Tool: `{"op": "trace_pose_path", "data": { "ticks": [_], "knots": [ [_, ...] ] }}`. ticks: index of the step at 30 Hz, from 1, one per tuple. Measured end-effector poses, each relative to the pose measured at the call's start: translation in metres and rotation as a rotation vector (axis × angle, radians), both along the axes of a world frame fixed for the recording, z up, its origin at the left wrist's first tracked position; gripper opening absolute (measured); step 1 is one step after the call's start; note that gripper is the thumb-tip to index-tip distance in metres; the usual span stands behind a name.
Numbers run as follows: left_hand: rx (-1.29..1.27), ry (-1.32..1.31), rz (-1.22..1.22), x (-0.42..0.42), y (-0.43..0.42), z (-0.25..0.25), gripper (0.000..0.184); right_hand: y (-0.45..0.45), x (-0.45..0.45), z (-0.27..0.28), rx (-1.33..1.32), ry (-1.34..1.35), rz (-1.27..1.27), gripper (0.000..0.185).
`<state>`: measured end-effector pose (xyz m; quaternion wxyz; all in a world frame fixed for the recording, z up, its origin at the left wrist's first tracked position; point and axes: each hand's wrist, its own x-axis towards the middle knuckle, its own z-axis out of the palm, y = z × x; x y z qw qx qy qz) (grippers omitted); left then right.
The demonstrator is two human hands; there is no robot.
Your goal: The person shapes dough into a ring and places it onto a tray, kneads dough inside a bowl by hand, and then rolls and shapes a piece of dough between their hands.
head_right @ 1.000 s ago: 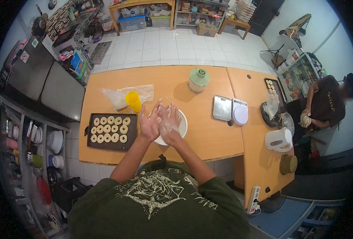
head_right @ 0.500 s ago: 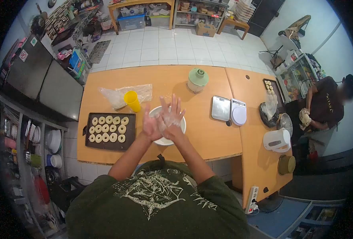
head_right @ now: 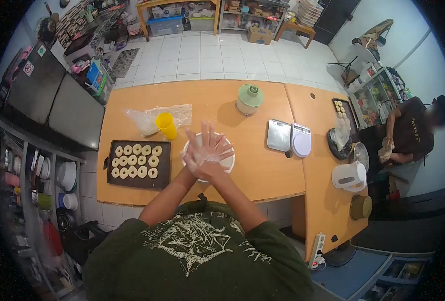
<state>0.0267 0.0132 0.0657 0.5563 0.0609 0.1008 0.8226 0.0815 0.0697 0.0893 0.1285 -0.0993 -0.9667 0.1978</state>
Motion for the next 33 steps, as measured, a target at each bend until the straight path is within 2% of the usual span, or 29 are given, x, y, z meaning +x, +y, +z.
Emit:
{"op": "trace_pose_path", "data": {
  "ticks": [1, 3, 4, 6, 7, 8, 10, 11, 12, 13, 14, 15, 16, 18, 19, 20, 22, 23, 24, 25, 26, 27, 28, 30, 31, 33],
  "knots": [
    [0.173, -0.019, -0.073, -0.006, 0.001, -0.022, 0.097, -0.004, 0.006, 0.002, -0.024, 0.014, 0.069, 0.071],
    [0.52, -0.058, -0.215, -0.014, 0.002, -0.057, 0.097, 0.002, 0.009, -0.005, 0.004, -0.061, 0.025, 0.07],
    [0.52, -0.06, -0.214, -0.011, 0.0, -0.051, 0.097, 0.007, 0.01, -0.011, 0.033, -0.134, -0.017, 0.069],
    [0.078, -0.145, -0.049, 0.0, -0.006, -0.032, 0.098, 0.018, 0.006, -0.017, 0.046, -0.15, -0.09, 0.068],
    [0.08, -0.274, -0.056, 0.007, -0.003, -0.034, 0.095, 0.02, 0.004, -0.013, -0.006, -0.115, -0.124, 0.068],
    [0.08, -0.273, -0.056, 0.014, 0.004, -0.042, 0.095, 0.02, 0.003, -0.009, -0.057, -0.078, -0.157, 0.069],
    [0.222, 0.188, 0.368, 0.028, 0.021, -0.055, 0.081, 0.009, 0.001, -0.013, -0.03, -0.048, -0.121, 0.067],
    [0.29, 0.418, 0.576, 0.033, 0.025, -0.06, 0.077, 0.002, 0.007, -0.02, -0.043, -0.017, -0.007, 0.067],
    [0.293, 0.418, 0.575, 0.028, 0.02, -0.066, 0.077, -0.002, 0.012, -0.024, -0.052, 0.017, 0.11, 0.067],
    [0.282, 0.183, 0.288, 0.015, 0.006, -0.066, 0.084, -0.005, 0.019, -0.006, -0.005, -0.121, 0.091, 0.066],
    [0.263, -0.05, 0.001, 0.005, -0.005, -0.064, 0.093, 0.002, 0.018, -0.01, -0.002, -0.119, 0.095, 0.066],
    [0.101, -0.334, -0.033, -0.004, -0.01, -0.037, 0.092, 0.01, 0.017, -0.018, -0.029, -0.156, 0.013, 0.065],
    [0.101, -0.334, -0.032, 0.002, -0.015, -0.015, 0.092, 0.016, 0.016, -0.022, -0.057, -0.192, -0.071, 0.065],
    [-0.142, 0.103, 0.046, 0.019, -0.015, 0.011, 0.088, 0.015, 0.012, -0.011, -0.071, -0.174, -0.107, 0.065],
    [0.572, -0.49, -0.082, 0.026, 0.002, -0.033, 0.085, 0.009, 0.01, -0.007, -0.057, -0.179, -0.084, 0.065],
    [0.57, -0.491, -0.082, 0.027, 0.0, -0.028, 0.085, 0.004, 0.007, -0.006, -0.044, -0.182, -0.062, 0.065],
    [-0.122, -0.081, 0.162, 0.025, -0.001, -0.019, 0.086, -0.005, 0.014, -0.016, -0.049, -0.119, 0.009, 0.066],
    [0.356, -0.013, -0.21, 0.002, -0.012, -0.034, 0.085, -0.005, 0.019, -0.017, -0.012, -0.129, 0.059, 0.068],
    [0.357, -0.017, -0.211, 0.001, -0.011, -0.051, 0.085, -0.003, 0.022, -0.018, 0.026, -0.139, 0.112, 0.07],
    [0.278, -0.159, -0.134, 0.004, -0.014, -0.031, 0.089, 0.006, 0.019, -0.016, -0.017, -0.26, 0.039, 0.062],
    [0.196, -0.298, -0.056, 0.006, -0.017, -0.02, 0.093, 0.013, 0.017, -0.015, -0.018, -0.262, 0.039, 0.062],
    [0.052, -0.281, -0.05, 0.01, -0.017, -0.025, 0.091, 0.02, 0.014, -0.015, -0.041, -0.216, -0.046, 0.062],
    [0.051, -0.281, -0.047, 0.016, -0.014, -0.028, 0.091, 0.023, 0.011, -0.015, -0.064, -0.169, -0.13, 0.062],
    [-0.025, 0.08, -0.005, 0.03, 0.001, -0.031, 0.096, 0.012, 0.007, -0.006, -0.04, -0.115, -0.119, 0.065],
    [-0.027, 0.079, -0.005, 0.036, 0.01, -0.035, 0.096, 0.002, 0.005, -0.005, 0.008, -0.111, -0.045, 0.065],
    [0.371, 0.22, 0.507, 0.045, 0.029, -0.052, 0.081, -0.008, 0.012, -0.009, 0.051, -0.11, 0.028, 0.065]
  ]
}}
